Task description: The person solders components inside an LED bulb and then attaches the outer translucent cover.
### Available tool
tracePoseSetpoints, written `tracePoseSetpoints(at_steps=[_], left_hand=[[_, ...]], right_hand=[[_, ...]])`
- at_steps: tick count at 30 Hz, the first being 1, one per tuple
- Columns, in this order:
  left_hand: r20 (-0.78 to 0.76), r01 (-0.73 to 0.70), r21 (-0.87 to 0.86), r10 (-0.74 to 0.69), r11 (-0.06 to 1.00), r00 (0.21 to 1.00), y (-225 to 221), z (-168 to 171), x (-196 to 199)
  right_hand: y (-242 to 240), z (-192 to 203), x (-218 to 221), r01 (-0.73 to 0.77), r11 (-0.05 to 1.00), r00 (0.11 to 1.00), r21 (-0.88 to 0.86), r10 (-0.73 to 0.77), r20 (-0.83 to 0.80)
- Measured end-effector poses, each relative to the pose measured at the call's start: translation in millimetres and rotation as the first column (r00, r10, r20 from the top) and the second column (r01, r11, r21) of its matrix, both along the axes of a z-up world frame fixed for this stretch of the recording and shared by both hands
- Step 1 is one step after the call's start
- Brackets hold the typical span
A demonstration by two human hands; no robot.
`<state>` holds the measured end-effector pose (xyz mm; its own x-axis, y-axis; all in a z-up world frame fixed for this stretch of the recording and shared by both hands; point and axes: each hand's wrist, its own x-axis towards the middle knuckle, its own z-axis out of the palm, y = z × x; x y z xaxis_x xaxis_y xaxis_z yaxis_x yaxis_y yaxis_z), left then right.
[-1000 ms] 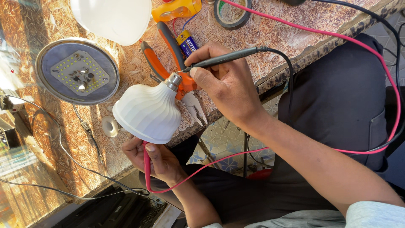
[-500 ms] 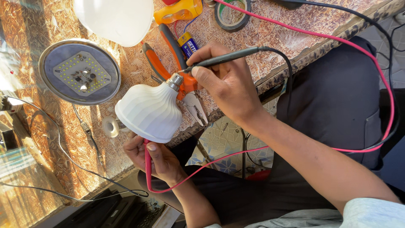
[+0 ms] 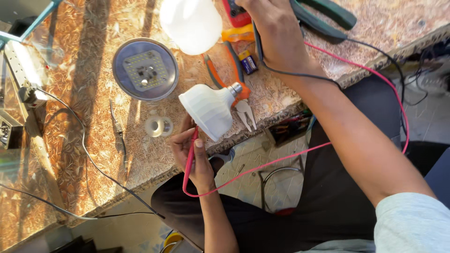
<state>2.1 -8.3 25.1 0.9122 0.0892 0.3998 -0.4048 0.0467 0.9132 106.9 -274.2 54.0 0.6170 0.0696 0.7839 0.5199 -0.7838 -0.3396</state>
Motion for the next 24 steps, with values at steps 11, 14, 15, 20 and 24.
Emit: tracePoseSetpoints(at_steps=[11, 14, 15, 20, 24], left_hand=[[-0.035, 0.074, -0.020, -0.075, 0.997, 0.997, -2, 15, -2], [-0.043, 0.072, -0.008, -0.072, 0.997, 0.996, -2, 16, -2], [-0.041, 0.074, 0.002, -0.074, 0.997, 0.996, -2, 16, -2], [-0.052, 0.069, 0.012, -0.068, 0.998, 0.996, -3, 20, -3], [-0.032, 0.074, 0.010, -0.074, 0.997, 0.997, -5, 26, -3]], right_hand=[[11, -4, -7, 0.179, 0.982, 0.984, -0.067, -0.177, 0.026], [11, -5, -8, 0.175, 0.982, 0.984, -0.066, -0.176, -0.021], [11, -5, -8, 0.194, 0.977, 0.981, -0.088, -0.196, -0.011], [11, -7, -6, 0.236, 0.960, 0.971, -0.148, -0.239, 0.001], [11, -8, -6, 0.231, 0.964, 0.972, -0.130, -0.234, -0.008]])
